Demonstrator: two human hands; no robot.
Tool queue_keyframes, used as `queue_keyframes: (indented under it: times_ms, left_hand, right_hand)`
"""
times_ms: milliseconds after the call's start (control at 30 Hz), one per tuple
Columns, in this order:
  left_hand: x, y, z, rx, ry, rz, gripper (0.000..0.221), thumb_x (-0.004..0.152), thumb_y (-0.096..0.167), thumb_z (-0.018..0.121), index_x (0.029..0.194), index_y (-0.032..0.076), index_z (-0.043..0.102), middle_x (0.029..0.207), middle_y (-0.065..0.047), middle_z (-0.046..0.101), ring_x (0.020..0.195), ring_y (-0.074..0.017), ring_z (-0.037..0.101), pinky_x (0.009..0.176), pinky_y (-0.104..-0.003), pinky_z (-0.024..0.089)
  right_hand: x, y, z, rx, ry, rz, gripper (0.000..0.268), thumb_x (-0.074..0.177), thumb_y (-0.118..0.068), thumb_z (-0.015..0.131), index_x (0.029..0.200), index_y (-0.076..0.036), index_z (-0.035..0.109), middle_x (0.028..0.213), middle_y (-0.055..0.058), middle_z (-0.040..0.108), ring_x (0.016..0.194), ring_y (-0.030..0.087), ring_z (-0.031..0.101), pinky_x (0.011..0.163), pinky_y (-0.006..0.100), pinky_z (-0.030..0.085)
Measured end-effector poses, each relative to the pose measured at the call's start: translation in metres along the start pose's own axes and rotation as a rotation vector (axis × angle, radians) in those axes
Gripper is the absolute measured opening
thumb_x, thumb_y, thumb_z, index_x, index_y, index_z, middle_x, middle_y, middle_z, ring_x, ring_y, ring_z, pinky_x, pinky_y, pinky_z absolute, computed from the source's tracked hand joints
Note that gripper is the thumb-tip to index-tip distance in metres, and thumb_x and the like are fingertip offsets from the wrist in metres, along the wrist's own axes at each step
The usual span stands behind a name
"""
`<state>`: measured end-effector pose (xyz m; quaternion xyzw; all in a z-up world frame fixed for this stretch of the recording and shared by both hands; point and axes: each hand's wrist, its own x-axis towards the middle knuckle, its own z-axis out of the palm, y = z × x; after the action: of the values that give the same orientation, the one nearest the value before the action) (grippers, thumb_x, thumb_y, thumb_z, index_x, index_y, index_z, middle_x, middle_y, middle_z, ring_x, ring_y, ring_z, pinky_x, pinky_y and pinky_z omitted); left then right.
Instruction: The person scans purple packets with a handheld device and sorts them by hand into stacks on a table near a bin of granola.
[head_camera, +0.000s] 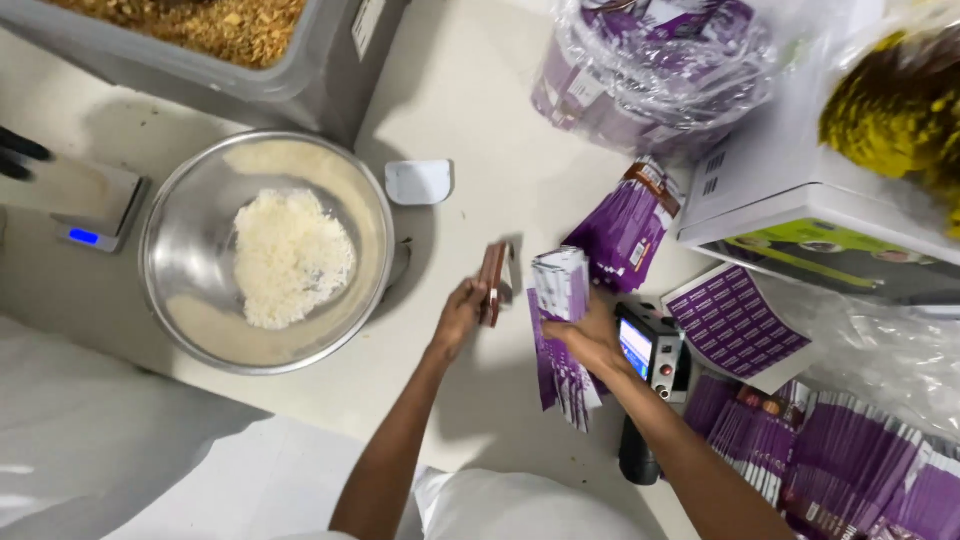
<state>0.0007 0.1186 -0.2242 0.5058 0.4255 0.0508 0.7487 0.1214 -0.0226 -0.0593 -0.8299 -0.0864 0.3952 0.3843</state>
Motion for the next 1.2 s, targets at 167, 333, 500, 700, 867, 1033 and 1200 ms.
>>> queue_keyframes:
  times_ms: [167, 333, 500, 700, 867, 1033, 1200]
  left_hand:
    - [-0.036, -0.023, -0.001, -0.227, 0.053, -0.146, 0.031, 0.111, 0.032, 0.041, 0.11, 0.012, 0.064, 0.09, -0.006, 0.066, 0.083, -0.0194, 0.065, 0.071, -0.03, 0.051]
    - [-0.03, -0.047, -0.01, -0.512, 0.203, -0.191, 0.03, 0.114, 0.025, 0.033, 0.109, 0.008, 0.057, 0.086, -0.007, 0.057, 0.07, -0.0174, 0.062, 0.062, -0.025, 0.056]
    - [-0.032, -0.056, -0.017, -0.339, 0.373, -0.127, 0.036, 0.112, 0.035, 0.037, 0.095, 0.012, 0.059, 0.068, -0.012, 0.062, 0.055, -0.0238, 0.066, 0.048, -0.032, 0.054]
    - [-0.07, -0.012, -0.027, -0.154, 0.446, -0.198, 0.056, 0.108, 0.059, 0.036, 0.11, 0.012, 0.066, 0.104, -0.014, 0.069, 0.1, -0.0251, 0.066, 0.088, -0.041, 0.057]
    - [-0.081, -0.004, -0.04, 0.037, 0.395, -0.215, 0.08, 0.1, 0.074, 0.031, 0.151, 0.016, 0.053, 0.15, -0.018, 0.056, 0.144, -0.0356, 0.047, 0.122, -0.047, 0.037]
    - [-0.052, -0.053, -0.062, 0.122, 0.385, -0.097, 0.049, 0.106, 0.06, 0.037, 0.106, 0.02, 0.066, 0.096, -0.009, 0.073, 0.098, -0.0266, 0.071, 0.094, -0.044, 0.054]
    - [-0.064, -0.046, -0.073, 0.017, 0.326, -0.144, 0.05, 0.108, 0.053, 0.034, 0.118, 0.016, 0.066, 0.104, -0.016, 0.074, 0.088, -0.0244, 0.076, 0.086, -0.036, 0.063]
  right_hand:
    - [0.017, 0.028, 0.051, -0.369, -0.118, -0.073, 0.08, 0.066, -0.03, 0.076, 0.138, -0.01, 0.048, 0.12, 0.025, 0.07, 0.117, 0.045, 0.066, 0.102, 0.057, 0.05]
    - [0.027, 0.047, 0.074, -0.612, -0.193, -0.142, 0.078, 0.071, -0.025, 0.072, 0.142, -0.009, 0.044, 0.12, 0.026, 0.068, 0.118, 0.046, 0.065, 0.103, 0.057, 0.048]
    - [0.049, 0.085, 0.09, -0.948, -0.168, -0.351, 0.074, 0.078, -0.028, 0.076, 0.139, -0.009, 0.039, 0.103, 0.015, 0.065, 0.104, 0.037, 0.07, 0.09, 0.054, 0.057]
    - [0.04, 0.073, 0.1, -1.084, -0.183, -0.459, 0.073, 0.079, -0.028, 0.076, 0.14, -0.009, 0.041, 0.103, 0.015, 0.064, 0.1, 0.035, 0.07, 0.087, 0.051, 0.058]
    - [0.042, 0.073, 0.108, -1.189, -0.155, -0.57, 0.07, 0.077, -0.026, 0.076, 0.137, -0.01, 0.044, 0.1, 0.014, 0.064, 0.095, 0.033, 0.071, 0.083, 0.049, 0.058]
    - [0.029, 0.057, 0.099, -1.131, -0.176, -0.564, 0.071, 0.076, -0.028, 0.075, 0.137, -0.01, 0.043, 0.102, 0.015, 0.064, 0.097, 0.035, 0.07, 0.084, 0.051, 0.057]
    - [-0.005, 0.015, 0.092, -0.825, -0.28, -0.453, 0.074, 0.075, -0.03, 0.074, 0.14, -0.01, 0.042, 0.106, 0.021, 0.064, 0.104, 0.043, 0.068, 0.09, 0.058, 0.053]
